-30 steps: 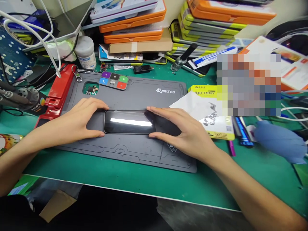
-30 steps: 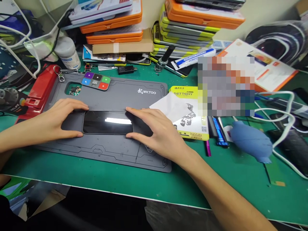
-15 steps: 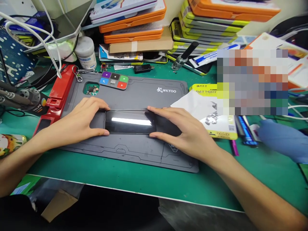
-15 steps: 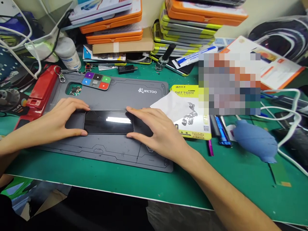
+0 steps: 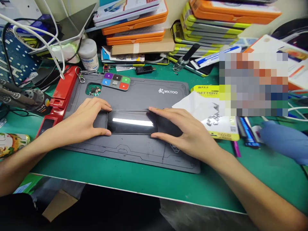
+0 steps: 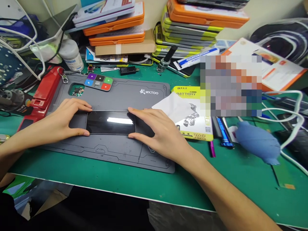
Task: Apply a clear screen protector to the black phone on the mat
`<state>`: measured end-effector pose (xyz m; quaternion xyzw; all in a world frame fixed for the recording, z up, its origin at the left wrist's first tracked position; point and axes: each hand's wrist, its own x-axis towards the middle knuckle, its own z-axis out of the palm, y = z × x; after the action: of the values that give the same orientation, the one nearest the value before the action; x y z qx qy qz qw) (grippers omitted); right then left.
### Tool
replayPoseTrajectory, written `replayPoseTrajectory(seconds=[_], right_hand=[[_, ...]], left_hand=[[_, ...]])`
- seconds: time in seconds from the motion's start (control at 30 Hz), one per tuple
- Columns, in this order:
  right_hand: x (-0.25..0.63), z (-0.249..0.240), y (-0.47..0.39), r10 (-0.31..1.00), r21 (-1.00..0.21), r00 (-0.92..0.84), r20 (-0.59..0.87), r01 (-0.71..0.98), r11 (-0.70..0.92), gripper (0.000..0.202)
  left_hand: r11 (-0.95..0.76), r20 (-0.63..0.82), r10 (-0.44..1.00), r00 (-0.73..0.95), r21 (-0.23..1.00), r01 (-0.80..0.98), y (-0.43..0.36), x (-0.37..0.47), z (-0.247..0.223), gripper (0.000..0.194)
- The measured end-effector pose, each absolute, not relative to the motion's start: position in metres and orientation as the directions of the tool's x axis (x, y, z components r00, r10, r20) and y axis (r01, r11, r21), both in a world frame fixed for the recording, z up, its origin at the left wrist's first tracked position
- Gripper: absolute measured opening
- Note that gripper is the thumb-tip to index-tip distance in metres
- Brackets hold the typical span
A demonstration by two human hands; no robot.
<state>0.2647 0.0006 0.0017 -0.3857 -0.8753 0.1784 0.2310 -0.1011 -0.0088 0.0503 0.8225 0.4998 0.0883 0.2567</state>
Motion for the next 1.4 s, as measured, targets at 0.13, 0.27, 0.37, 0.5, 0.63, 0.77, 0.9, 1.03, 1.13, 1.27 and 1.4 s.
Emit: replayPoseTrajectory(seconds=[0.13, 0.27, 0.37, 0.5, 0.63, 0.77, 0.9, 1.03, 1.13, 1.27, 1.4], right_hand=[[0.2638, 0.0021, 0.0014, 0.76, -0.494, -0.596, 0.261, 0.594, 0.635, 0.068], [0.2637, 0.0018, 0.0021, 0.761, -0.496, -0.6, 0.249, 0.596, 0.632, 0.068], [0.264, 0.0013, 0.0022, 0.759, -0.495, -0.599, 0.254, 0.594, 0.634, 0.068], [0.2632, 0.0007, 0.0027, 0.748, -0.489, -0.607, 0.269, 0.583, 0.648, 0.068], [0.2623, 0.001, 0.0033, 0.751, -0.486, -0.604, 0.266, 0.589, 0.645, 0.067], [0.2625, 0.0017, 0.0031, 0.751, -0.491, -0.605, 0.265, 0.585, 0.645, 0.067], [0.2632, 0.001, 0.0028, 0.758, -0.512, -0.597, 0.264, 0.579, 0.634, 0.068], [0.2634, -0.0006, 0.003, 0.769, -0.528, -0.583, 0.26, 0.581, 0.619, 0.069], [0.2632, -0.0006, 0.0033, 0.778, -0.536, -0.578, 0.247, 0.587, 0.607, 0.069], [0.2631, 0.0015, 0.0036, 0.785, -0.539, -0.579, 0.221, 0.598, 0.593, 0.07], [0.2626, 0.0025, 0.0035, 0.784, -0.541, -0.58, 0.221, 0.596, 0.594, 0.071]], left_hand=[[-0.366, -0.1, 0.873, 0.478, 0.513, 0.776, -0.008, -0.1013, 0.0482, 0.066], [-0.369, -0.09, 0.874, 0.477, 0.514, 0.774, -0.0079, -0.1019, 0.0472, 0.067], [-0.356, -0.097, 0.879, 0.467, 0.517, 0.778, -0.0076, -0.1012, 0.0485, 0.067], [-0.343, -0.106, 0.881, 0.461, 0.528, 0.777, -0.0076, -0.1, 0.0509, 0.067], [-0.339, -0.117, 0.88, 0.46, 0.523, 0.782, -0.0078, -0.1002, 0.0518, 0.069], [-0.343, -0.116, 0.878, 0.465, 0.523, 0.78, -0.0071, -0.1019, 0.0508, 0.071], [-0.35, -0.105, 0.879, 0.466, 0.521, 0.778, -0.0069, -0.1031, 0.0493, 0.072], [-0.358, -0.099, 0.878, 0.469, 0.515, 0.779, -0.0079, -0.1036, 0.0488, 0.072], [-0.362, -0.094, 0.879, 0.467, 0.507, 0.782, -0.0082, -0.1042, 0.0486, 0.073], [-0.351, -0.092, 0.884, 0.458, 0.515, 0.782, -0.0072, -0.1048, 0.0478, 0.072], [-0.351, -0.086, 0.886, 0.455, 0.516, 0.782, -0.006, -0.1045, 0.0478, 0.073]])
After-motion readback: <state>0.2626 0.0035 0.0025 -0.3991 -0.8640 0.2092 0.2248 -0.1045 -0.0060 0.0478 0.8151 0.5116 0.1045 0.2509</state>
